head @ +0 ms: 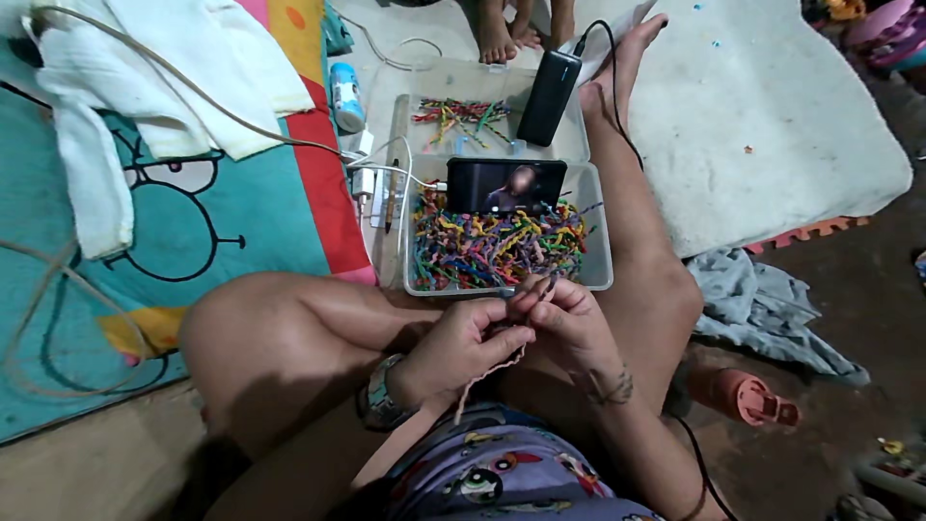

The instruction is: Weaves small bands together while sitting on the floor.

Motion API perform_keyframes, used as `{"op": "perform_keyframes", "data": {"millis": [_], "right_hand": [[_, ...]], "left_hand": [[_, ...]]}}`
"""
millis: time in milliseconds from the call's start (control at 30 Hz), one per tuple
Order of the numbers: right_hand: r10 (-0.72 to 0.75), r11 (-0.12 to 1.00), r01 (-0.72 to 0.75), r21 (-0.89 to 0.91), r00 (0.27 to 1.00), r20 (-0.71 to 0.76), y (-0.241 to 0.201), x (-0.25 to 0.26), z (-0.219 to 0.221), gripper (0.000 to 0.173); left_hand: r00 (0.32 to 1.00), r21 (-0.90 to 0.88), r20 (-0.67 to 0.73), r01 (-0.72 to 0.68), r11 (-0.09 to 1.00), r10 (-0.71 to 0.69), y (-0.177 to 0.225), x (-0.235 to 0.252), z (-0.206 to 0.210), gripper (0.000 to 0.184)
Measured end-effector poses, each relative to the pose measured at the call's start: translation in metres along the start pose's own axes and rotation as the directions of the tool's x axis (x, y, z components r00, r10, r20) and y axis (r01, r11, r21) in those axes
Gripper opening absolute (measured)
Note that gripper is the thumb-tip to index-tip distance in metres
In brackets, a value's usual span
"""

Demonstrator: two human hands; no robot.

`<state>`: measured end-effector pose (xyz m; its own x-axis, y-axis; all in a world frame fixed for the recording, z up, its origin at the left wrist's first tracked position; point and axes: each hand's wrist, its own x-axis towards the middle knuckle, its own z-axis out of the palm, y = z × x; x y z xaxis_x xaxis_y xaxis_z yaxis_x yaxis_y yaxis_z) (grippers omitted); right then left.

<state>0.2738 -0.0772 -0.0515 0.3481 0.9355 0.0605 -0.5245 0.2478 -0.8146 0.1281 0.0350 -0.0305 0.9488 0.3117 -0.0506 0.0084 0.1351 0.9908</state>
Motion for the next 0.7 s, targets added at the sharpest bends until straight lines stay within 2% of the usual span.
{"op": "perform_keyframes", "data": {"millis": [33, 100, 133, 200, 267, 333, 400, 500, 567, 633, 700], "right_hand": [[0.008, 1.0, -0.007, 0.012, 1.0, -0.025, -0.001, 0.0, 0.002, 0.002], [0.03, 0.999, -0.028, 0.029, 0.996, -0.085, -0.004, 0.001, 0.004, 0.007], [0.035, 0.999, -0.032, 0.036, 0.994, -0.106, -0.005, 0.001, 0.005, 0.009], [0.029, 0.999, -0.026, 0.027, 0.992, -0.125, -0.005, 0.002, 0.006, 0.01], [0.003, 0.996, -0.009, -0.084, 0.997, -0.079, -0.004, 0.002, 0.003, 0.007], [0.004, 0.964, 0.019, -0.264, 0.996, 0.084, -0.007, 0.003, -0.005, 0.022], [0.047, 0.945, 0.024, -0.326, 0.977, 0.208, -0.009, 0.002, -0.012, 0.029], [0.035, 0.977, -0.004, -0.211, 0.989, 0.141, -0.003, 0.0, -0.011, 0.016], [0.024, 0.998, -0.022, -0.058, 0.999, 0.038, 0.002, -0.002, -0.005, 0.007], [0.025, 0.999, -0.022, 0.038, 0.997, -0.067, 0.004, -0.001, 0.003, 0.002], [0.039, 0.999, -0.033, 0.036, 0.981, -0.192, 0.005, 0.001, 0.009, 0.011]], "left_hand": [[0.998, 0.114, -0.024, -0.058, 0.992, 0.061, -0.001, 0.0, 0.002, 0.018], [0.978, 0.316, -0.064, -0.17, 0.933, 0.2, -0.008, 0.0, 0.007, 0.02], [0.964, 0.379, -0.079, -0.205, 0.902, 0.252, -0.011, 0.0, 0.009, 0.02], [0.958, 0.399, -0.105, -0.206, 0.894, 0.268, -0.013, 0.0, 0.012, 0.019], [0.978, 0.277, -0.11, -0.14, 0.95, 0.177, -0.01, -0.002, 0.011, 0.02], [0.995, 0.088, -0.08, -0.047, 0.995, 0.054, -0.006, -0.003, 0.007, 0.019], [1.0, -0.115, -0.019, 0.021, 0.993, -0.024, -0.005, -0.003, 0.002, 0.019], [0.98, -0.392, 0.097, 0.198, 0.898, -0.174, -0.003, -0.001, -0.001, 0.02], [0.957, -0.467, 0.186, 0.285, 0.837, -0.222, -0.002, 0.0, -0.002, 0.022], [0.971, -0.384, 0.146, 0.234, 0.893, -0.191, -0.001, 0.001, 0.0, 0.021], [0.996, -0.057, -0.03, 0.078, 0.995, -0.08, -0.003, 0.001, 0.005, 0.017]]}}
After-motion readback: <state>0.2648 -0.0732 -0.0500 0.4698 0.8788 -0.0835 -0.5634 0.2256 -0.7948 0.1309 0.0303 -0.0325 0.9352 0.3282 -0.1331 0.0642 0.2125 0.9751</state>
